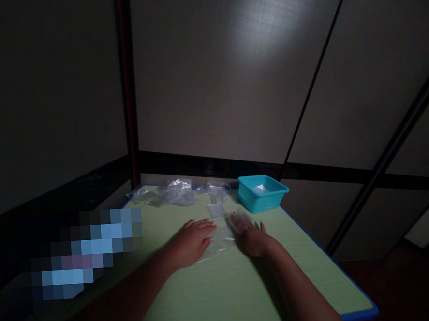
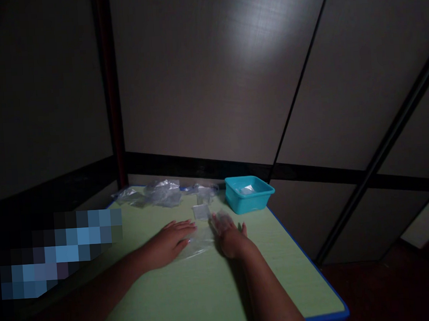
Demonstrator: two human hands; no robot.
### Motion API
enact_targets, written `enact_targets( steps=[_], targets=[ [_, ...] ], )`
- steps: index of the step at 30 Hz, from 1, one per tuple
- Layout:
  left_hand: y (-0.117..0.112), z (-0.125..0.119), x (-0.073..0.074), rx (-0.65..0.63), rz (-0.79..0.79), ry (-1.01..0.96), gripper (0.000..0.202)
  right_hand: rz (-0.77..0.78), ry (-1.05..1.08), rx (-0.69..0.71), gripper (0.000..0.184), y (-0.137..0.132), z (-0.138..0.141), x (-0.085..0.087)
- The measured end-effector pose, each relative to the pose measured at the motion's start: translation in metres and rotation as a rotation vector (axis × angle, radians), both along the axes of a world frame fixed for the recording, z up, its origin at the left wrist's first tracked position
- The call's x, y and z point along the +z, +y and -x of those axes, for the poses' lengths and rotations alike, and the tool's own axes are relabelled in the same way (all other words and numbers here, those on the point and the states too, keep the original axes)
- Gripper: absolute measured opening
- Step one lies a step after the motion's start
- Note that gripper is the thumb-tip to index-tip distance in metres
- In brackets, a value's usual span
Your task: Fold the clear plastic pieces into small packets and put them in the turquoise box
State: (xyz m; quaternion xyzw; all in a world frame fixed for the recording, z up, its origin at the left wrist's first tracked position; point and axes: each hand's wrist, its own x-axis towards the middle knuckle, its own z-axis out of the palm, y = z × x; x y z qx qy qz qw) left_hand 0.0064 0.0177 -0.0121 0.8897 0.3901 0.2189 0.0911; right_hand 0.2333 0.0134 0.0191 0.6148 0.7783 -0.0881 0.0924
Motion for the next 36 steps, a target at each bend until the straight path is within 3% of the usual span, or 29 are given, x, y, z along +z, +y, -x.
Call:
enact_targets(
  steps=[4, 8, 15, 22, 36],
  targets=[
    [0.004, 0.002, -0.001, 0.088, -0.085, -0.069, 0.037, -0.029, -0.013, -0.012, 0.085, 0.001, -0.001, -0.003],
    [0.006, 0.003, 0.003, 0.098, -0.124, -0.123, 0.035, -0.018, 0.012, -0.005, 0.087, 0.003, -0.003, -0.005],
    [0.003, 0.002, 0.009, 0.063, -0.09, -0.116, 0.032, -0.003, -0.025, 0.019, 0.088, 0.004, -0.002, -0.005],
    [0.001, 0.004, 0.006, 0.058, -0.034, -0.005, 0.049, 0.001, -0.014, 0.027, 0.088, 0.005, -0.003, -0.006],
    [0.002, 0.005, 0.003, 0.038, 0.006, 0.02, 0.049, 0.004, 0.024, 0.023, 0.085, 0.002, -0.001, -0.001]
  ],
)
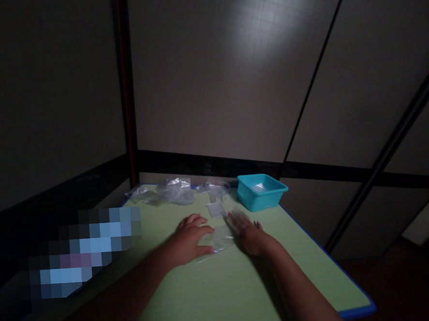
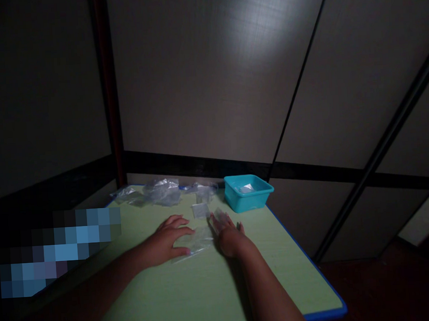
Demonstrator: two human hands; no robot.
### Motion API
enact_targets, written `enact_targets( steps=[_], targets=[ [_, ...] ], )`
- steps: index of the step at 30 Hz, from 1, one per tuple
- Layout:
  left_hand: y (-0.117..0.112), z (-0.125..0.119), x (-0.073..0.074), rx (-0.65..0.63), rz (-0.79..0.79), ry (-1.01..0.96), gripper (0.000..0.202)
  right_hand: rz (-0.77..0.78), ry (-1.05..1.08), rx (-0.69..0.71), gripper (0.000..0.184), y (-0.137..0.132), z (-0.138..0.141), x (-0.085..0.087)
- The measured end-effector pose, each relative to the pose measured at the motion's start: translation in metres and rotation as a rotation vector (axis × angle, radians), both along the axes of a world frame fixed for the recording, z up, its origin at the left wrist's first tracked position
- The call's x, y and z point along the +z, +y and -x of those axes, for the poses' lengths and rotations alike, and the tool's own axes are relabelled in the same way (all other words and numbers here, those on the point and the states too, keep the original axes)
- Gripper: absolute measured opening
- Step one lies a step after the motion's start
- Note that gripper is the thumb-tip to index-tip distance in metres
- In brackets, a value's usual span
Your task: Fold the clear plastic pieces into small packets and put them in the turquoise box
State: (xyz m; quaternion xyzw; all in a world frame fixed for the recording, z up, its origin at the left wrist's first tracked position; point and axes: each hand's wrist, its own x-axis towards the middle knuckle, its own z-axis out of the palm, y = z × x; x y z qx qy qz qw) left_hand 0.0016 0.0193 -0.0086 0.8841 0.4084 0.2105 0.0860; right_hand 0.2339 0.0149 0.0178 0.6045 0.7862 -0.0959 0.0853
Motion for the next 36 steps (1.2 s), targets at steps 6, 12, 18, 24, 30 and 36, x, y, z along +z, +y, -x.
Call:
enact_targets(
  steps=[6, 12, 18, 24, 30, 36],
  targets=[
    [-0.001, 0.0, 0.001, -0.016, 0.008, -0.002, 0.048, -0.005, 0.0, 0.036, 0.085, 0.003, -0.002, -0.005],
    [-0.002, 0.0, 0.002, -0.025, 0.017, 0.004, 0.046, -0.031, 0.044, 0.058, 0.082, 0.006, -0.004, -0.01],
    [-0.001, 0.0, 0.0, -0.024, 0.02, 0.011, 0.047, -0.024, 0.045, 0.047, 0.081, 0.005, -0.002, -0.008],
    [-0.001, 0.001, 0.001, -0.037, 0.006, 0.008, 0.048, -0.019, 0.028, 0.042, 0.085, 0.004, -0.002, -0.007],
    [0.0, 0.001, 0.0, -0.045, 0.016, -0.003, 0.048, -0.012, 0.024, 0.04, 0.086, 0.005, -0.001, -0.008],
    [0.0, 0.001, -0.001, -0.038, 0.018, -0.003, 0.048, -0.023, 0.031, 0.055, 0.086, 0.006, -0.003, -0.011]
  ],
)
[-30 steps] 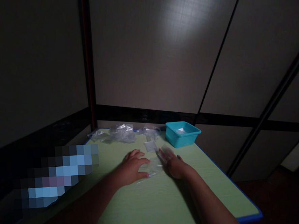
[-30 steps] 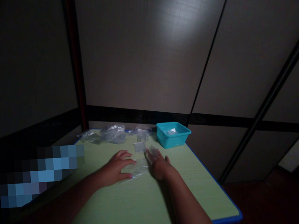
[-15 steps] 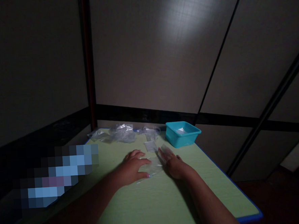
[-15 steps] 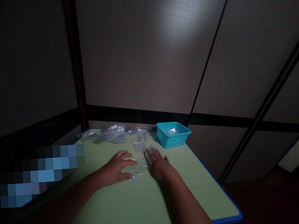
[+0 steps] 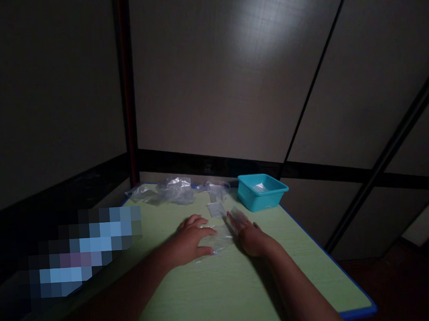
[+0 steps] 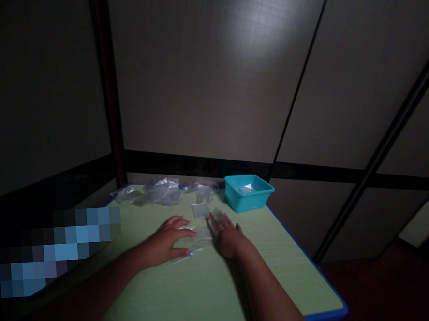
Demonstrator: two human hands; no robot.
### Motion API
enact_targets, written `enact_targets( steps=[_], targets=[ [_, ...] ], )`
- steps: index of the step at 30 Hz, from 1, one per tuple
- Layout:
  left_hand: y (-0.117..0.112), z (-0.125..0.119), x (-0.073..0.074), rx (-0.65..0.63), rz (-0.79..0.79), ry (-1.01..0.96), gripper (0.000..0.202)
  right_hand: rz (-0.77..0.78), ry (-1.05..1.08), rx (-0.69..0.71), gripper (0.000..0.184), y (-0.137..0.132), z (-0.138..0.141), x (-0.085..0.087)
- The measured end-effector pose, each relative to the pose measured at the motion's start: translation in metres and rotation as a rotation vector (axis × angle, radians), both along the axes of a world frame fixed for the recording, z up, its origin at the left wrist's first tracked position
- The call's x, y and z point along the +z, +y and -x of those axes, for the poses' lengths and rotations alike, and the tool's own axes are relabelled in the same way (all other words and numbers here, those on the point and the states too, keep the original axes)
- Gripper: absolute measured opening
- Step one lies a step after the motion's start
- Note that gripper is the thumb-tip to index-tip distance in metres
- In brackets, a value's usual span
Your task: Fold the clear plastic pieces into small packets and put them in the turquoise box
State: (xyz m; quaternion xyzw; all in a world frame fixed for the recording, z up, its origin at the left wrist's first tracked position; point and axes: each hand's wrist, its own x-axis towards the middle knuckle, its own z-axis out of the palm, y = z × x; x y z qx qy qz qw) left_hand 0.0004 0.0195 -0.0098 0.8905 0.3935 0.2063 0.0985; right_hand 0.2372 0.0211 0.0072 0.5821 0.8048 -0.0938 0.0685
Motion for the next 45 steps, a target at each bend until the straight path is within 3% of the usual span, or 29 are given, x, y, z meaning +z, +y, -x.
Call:
enact_targets(
  steps=[12, 45],
  targets=[
    [-0.0003, 0.0, 0.0015, -0.005, 0.01, -0.001, 0.047, 0.003, 0.017, -0.019, 0.081, -0.005, 0.0041, 0.0072],
    [-0.0007, 0.0006, 0.0013, 0.004, 0.018, 0.01, 0.048, -0.023, 0.062, 0.009, 0.084, -0.0023, 0.0002, 0.0019]
  ],
)
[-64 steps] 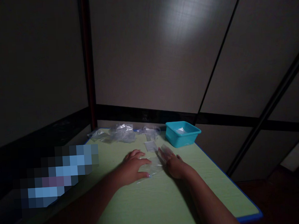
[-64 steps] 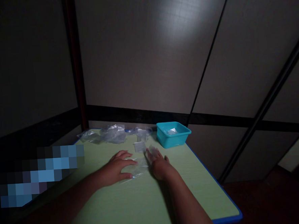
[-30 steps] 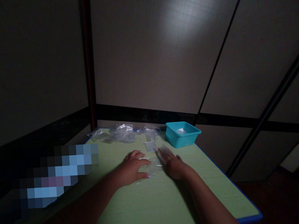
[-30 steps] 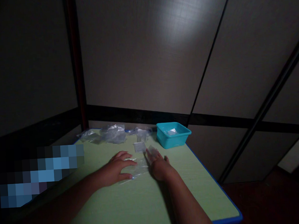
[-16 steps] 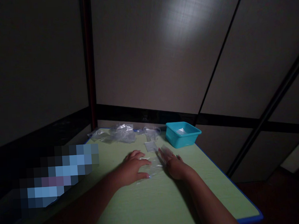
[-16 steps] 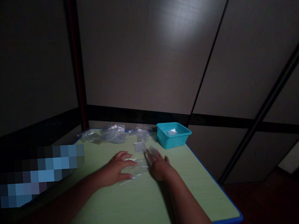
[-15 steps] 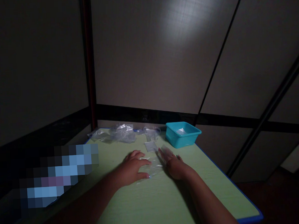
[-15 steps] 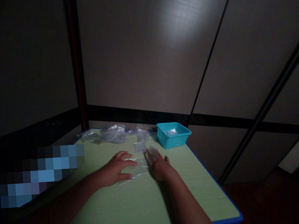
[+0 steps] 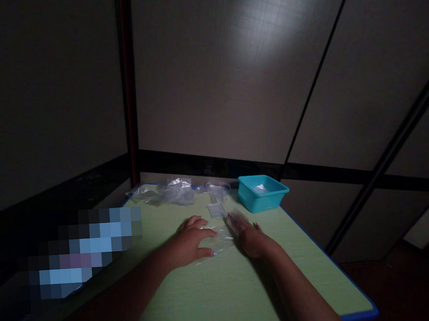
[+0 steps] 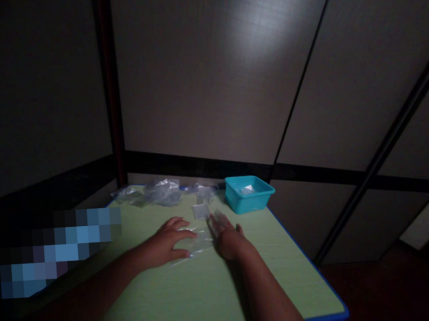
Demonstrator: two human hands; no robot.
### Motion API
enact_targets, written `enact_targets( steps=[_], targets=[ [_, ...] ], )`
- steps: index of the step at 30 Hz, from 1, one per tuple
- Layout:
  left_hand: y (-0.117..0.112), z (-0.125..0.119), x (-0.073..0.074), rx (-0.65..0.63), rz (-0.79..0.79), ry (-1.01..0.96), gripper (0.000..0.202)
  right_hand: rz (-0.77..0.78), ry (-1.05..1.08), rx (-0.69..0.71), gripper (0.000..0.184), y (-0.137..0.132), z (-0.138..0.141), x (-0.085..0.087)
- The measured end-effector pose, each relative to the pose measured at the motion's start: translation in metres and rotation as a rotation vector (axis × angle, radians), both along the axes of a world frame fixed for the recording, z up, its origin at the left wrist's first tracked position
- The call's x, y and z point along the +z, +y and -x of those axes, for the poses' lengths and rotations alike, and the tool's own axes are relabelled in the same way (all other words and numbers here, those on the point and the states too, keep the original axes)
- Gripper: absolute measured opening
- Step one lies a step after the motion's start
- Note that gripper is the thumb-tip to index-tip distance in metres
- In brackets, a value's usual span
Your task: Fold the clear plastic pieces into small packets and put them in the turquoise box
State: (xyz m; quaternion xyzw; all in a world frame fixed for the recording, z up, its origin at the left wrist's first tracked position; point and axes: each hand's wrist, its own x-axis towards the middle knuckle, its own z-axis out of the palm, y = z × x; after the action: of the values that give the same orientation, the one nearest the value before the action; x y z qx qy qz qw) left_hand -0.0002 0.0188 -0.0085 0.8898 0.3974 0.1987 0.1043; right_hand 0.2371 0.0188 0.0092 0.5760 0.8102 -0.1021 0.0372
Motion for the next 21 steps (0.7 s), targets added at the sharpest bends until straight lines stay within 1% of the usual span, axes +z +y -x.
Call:
enact_targets(
  steps=[6, 16, 21],
  targets=[
    [0.0, -0.0002, 0.0004, 0.005, -0.007, 0.015, 0.047, -0.007, 0.002, -0.004, 0.08, 0.0001, 0.0002, -0.0006],
    [-0.0008, -0.0009, 0.0011, 0.0, -0.023, 0.008, 0.047, -0.031, 0.003, 0.003, 0.085, 0.0028, -0.0017, -0.0025],
    [-0.0022, -0.0016, 0.0044, -0.014, -0.042, -0.017, 0.039, -0.024, -0.003, -0.025, 0.087, 0.0008, 0.0008, 0.0003]
  ],
)
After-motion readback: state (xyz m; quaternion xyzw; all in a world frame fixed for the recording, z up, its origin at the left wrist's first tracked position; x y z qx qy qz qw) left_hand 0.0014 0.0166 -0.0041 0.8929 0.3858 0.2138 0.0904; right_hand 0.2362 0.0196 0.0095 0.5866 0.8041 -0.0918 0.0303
